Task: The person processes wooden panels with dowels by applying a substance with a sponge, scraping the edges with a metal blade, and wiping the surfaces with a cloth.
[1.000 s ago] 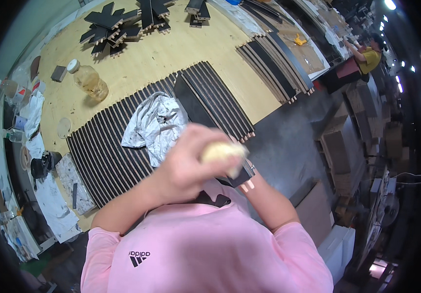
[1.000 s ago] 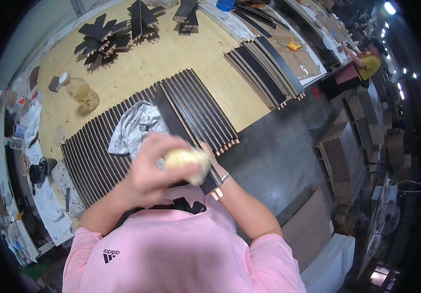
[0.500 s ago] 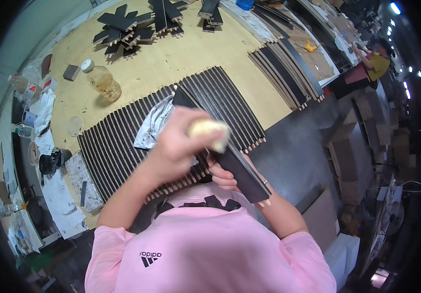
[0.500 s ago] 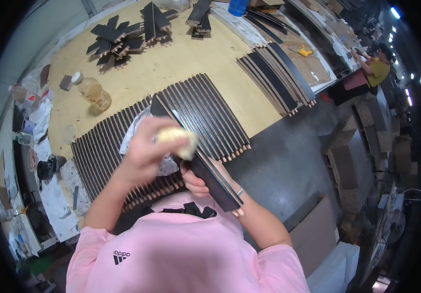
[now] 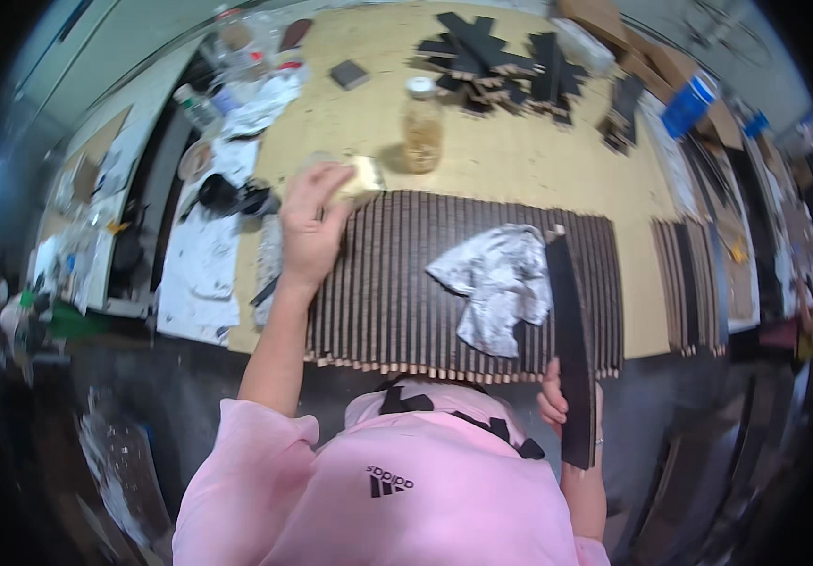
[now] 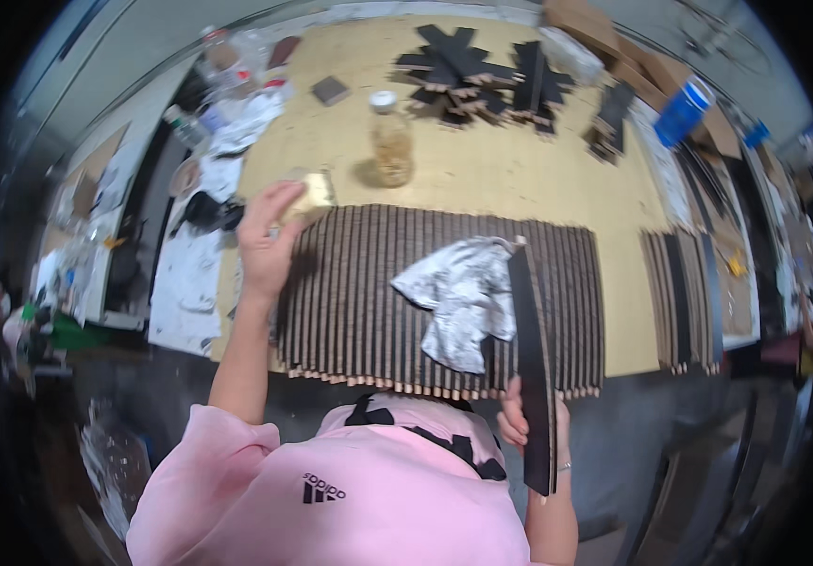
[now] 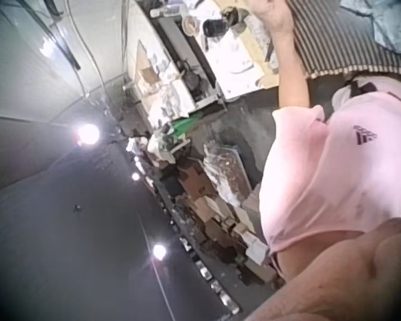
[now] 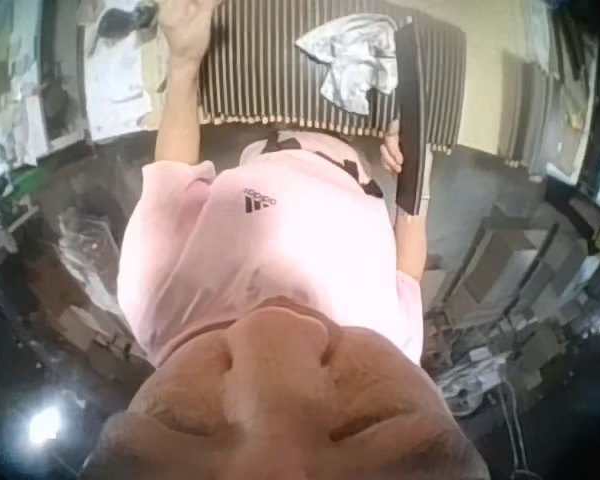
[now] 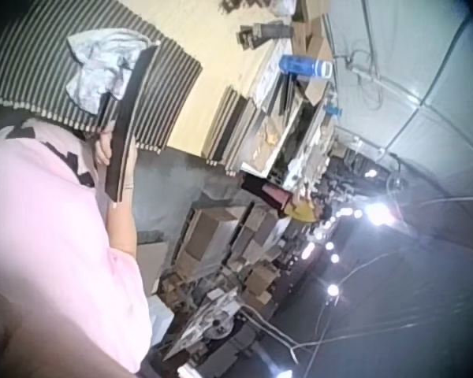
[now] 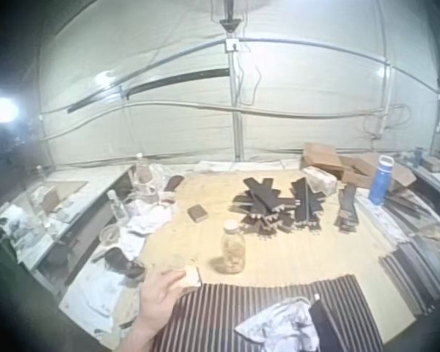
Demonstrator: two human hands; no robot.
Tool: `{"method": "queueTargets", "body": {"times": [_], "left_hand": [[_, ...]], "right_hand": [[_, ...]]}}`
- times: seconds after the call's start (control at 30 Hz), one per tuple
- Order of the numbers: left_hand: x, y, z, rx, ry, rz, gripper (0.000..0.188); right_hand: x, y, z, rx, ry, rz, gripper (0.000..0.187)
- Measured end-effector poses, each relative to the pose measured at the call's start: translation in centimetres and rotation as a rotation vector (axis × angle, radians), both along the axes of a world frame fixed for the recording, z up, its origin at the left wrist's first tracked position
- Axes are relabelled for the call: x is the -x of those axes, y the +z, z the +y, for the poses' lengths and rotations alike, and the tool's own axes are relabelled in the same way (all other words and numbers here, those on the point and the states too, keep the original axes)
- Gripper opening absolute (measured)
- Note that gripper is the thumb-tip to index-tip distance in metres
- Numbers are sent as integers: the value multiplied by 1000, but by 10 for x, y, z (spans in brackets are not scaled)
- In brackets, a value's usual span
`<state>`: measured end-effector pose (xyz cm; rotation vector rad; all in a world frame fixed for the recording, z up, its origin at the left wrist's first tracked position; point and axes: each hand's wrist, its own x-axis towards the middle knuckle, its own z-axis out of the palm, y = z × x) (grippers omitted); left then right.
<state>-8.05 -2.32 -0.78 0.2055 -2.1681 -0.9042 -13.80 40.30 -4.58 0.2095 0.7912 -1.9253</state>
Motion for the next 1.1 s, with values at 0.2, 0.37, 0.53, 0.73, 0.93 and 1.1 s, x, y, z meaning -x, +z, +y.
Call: {"method": "queueTargets", "body": {"times": [0.2,0.37,0.53,0.73,0.93,1.1], "left_hand": [[-136,-73,-124,28,711,-69,37],[-178,-121,-161,57,910,-388,37],[-98,-95,-109,-49,664,-131,32],[27,-47,91,125,-292,-357,58],[93,-79,149,430,-359,-418,75],[117,-80,137,37,-416,-189,41]], "right_hand": [[24,3,-25,-144,-61,449,47],[38,19,-33,-458,-157,665,38],[47,10,-57,-598,-300,745,33],[49,28,-69,-438,-369,748,20],[52,28,-52,-467,-456,755,20],[57,17,-34,-469,-497,817,21]]}}
